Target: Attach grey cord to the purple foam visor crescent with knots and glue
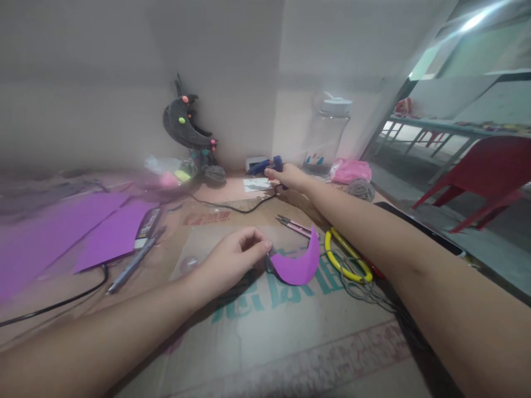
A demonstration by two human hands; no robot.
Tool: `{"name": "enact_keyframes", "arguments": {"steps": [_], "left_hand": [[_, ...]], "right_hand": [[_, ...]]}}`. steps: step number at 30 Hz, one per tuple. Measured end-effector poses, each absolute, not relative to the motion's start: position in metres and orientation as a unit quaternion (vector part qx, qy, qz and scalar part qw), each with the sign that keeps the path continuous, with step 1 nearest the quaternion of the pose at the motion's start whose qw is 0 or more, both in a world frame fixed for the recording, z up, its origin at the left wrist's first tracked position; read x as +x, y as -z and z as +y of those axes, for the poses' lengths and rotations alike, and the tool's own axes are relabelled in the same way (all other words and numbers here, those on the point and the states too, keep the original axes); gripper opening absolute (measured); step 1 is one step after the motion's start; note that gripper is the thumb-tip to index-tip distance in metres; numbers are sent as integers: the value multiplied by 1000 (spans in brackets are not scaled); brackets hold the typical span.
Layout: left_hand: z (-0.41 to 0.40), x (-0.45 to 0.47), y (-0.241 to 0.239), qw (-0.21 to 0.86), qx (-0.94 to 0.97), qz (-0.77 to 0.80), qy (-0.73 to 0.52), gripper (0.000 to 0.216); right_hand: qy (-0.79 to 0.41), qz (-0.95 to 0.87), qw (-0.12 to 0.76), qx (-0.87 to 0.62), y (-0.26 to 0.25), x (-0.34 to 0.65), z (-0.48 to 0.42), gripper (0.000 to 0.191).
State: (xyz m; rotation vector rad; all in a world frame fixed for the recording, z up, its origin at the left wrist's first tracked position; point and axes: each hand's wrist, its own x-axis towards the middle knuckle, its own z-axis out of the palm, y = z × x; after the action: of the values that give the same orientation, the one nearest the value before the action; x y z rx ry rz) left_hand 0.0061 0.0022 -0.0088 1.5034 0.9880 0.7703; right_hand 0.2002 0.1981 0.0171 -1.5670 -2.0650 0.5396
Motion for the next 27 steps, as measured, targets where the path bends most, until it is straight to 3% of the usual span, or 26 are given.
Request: {"name": "enact_keyframes", "arguments": {"steps": [7,12,17,20,23,27], "left_hand": [[3,6,1,564,617,430,-342,21],[9,3,5,605,525,404,-441,21],[14,1,13,596,464,400,-518,23],[15,0,14,569,470,412,-534,23],[15,0,14,538,485,421,-547,22],[15,-1,14,507,510,430,-545,22]], "right_hand": [[-175,-751,198,-606,-18,213,196,34],[-119,-756,232,-600,-40,227,172,31],[-134,-765,268,-570,-44,240,108,44],[-138,-788,252,-544,-38,238,62,38],[-140,-827,174,-517,-34,231,23,46],[-160,-873,161,-432,-31,218,-10,34]]}}
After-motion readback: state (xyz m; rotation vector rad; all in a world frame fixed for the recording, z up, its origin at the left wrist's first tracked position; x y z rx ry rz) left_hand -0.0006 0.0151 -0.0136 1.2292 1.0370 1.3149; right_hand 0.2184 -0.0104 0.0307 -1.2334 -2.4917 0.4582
